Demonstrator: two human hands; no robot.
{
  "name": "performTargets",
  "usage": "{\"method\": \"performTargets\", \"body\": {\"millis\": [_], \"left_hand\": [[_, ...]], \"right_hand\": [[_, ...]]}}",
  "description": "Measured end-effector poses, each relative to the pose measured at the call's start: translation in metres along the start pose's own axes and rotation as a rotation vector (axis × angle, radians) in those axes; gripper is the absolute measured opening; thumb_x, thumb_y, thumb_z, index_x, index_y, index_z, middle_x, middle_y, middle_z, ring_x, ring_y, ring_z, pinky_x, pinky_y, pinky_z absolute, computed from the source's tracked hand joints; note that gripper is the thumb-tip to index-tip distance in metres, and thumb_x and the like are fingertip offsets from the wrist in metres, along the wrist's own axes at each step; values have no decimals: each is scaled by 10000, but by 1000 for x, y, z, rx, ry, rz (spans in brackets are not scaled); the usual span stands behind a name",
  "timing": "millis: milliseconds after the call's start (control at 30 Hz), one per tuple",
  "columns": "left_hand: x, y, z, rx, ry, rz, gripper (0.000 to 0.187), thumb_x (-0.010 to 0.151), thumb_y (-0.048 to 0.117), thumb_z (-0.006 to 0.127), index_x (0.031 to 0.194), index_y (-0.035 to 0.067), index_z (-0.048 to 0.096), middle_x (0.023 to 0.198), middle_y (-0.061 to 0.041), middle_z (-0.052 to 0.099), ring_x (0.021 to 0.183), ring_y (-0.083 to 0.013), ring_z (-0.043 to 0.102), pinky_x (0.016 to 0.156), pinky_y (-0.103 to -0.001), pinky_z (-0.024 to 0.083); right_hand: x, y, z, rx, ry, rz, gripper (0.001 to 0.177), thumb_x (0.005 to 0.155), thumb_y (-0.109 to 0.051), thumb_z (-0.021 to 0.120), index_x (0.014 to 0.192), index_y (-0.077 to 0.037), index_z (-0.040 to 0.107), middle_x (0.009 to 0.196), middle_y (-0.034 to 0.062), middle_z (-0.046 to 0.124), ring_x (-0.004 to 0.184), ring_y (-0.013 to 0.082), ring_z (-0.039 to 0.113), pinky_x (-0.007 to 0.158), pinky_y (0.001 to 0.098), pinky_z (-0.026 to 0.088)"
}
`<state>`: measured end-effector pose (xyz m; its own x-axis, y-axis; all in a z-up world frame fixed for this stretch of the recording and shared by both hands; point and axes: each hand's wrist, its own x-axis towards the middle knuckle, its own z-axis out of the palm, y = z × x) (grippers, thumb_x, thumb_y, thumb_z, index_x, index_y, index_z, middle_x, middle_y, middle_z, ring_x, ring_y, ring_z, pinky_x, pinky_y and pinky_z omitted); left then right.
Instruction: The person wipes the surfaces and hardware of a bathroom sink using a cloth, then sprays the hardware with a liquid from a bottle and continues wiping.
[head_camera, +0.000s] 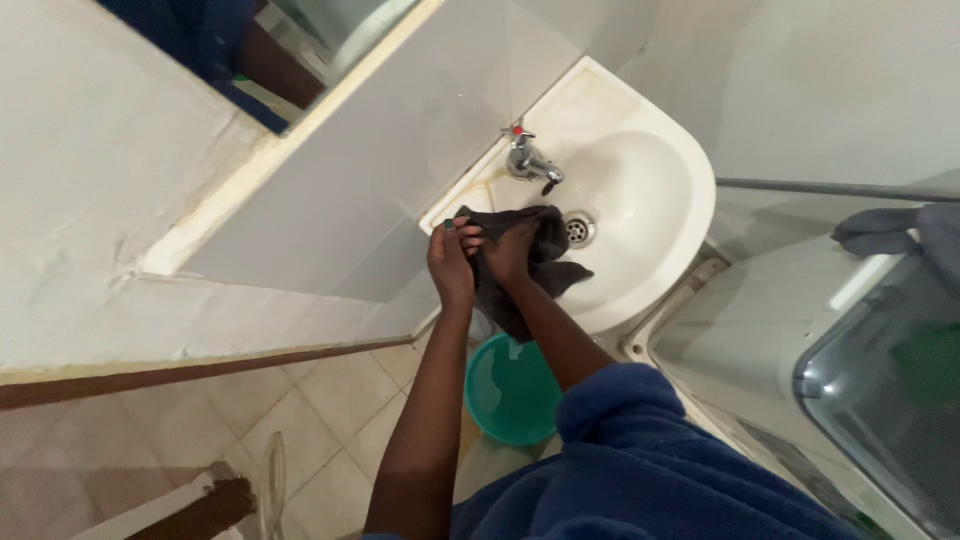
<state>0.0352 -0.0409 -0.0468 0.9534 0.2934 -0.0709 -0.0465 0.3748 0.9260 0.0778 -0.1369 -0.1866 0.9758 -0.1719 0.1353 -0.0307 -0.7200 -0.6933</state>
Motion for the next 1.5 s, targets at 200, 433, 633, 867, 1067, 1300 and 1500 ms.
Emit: {"method": "performTargets", "body": {"millis": [200,433,633,867,1067,1300,1500], "left_hand": [[-13,-15,19,29,-4,40,291,1113,231,471,1134,-3,642,933,-76,730,760,-110,648,698,-265,521],[-8,7,55,317,96,75,273,1109,205,476,1137,26,681,936,-69,745,833,-171,668,769,-319,527],[-16,10,65,1143,102,586,301,975,99,605,1270,47,638,1369,-179,617,1355,-381,508,1140,-530,356],[-22,13,71,1261,33,571,464,980,123,623,1422,14,534,1541,-171,500,1497,-366,382,1249,-588,218],[-17,14,71,1066,25,530,495,1026,119,619,1488,7,482,1600,-183,441,1528,-375,363,1273,-532,235],[-12,12,66,1027,-20,410,464,1044,95,528,1497,6,484,1604,-175,466,1546,-369,352,1289,-546,166],[-16,4,58,1054,-35,463,442,1078,102,482,1513,21,480,1599,-158,479,1546,-364,373,1299,-541,178]], "right_hand": [[-43,43,-41,-148,-598,-345,695,1079,-397,357,1609,38,245,1547,463,234,1456,632,197,1252,645,106],[-35,79,-226,-712,-1063,-137,880,958,-767,304,1622,-191,353,1694,116,248,1595,342,170,1293,574,16],[26,128,-203,-949,-714,-21,1127,845,-848,380,1635,-83,134,1690,197,-116,1549,368,-132,1186,579,1],[0,95,-172,-784,-1109,18,1059,921,-824,307,1647,-82,99,1687,257,-183,1524,460,-266,1195,658,-106],[-47,71,-132,-231,-1260,20,805,968,-711,243,1627,-250,272,1733,139,-33,1559,473,-234,1230,640,-58],[-40,77,-71,-101,-820,20,787,1010,-654,231,1589,-135,350,1695,242,168,1589,464,-77,1208,709,-100],[-3,78,-52,-56,-426,121,906,1029,-604,403,1574,97,221,1655,338,127,1541,449,8,1198,591,-29]]}}
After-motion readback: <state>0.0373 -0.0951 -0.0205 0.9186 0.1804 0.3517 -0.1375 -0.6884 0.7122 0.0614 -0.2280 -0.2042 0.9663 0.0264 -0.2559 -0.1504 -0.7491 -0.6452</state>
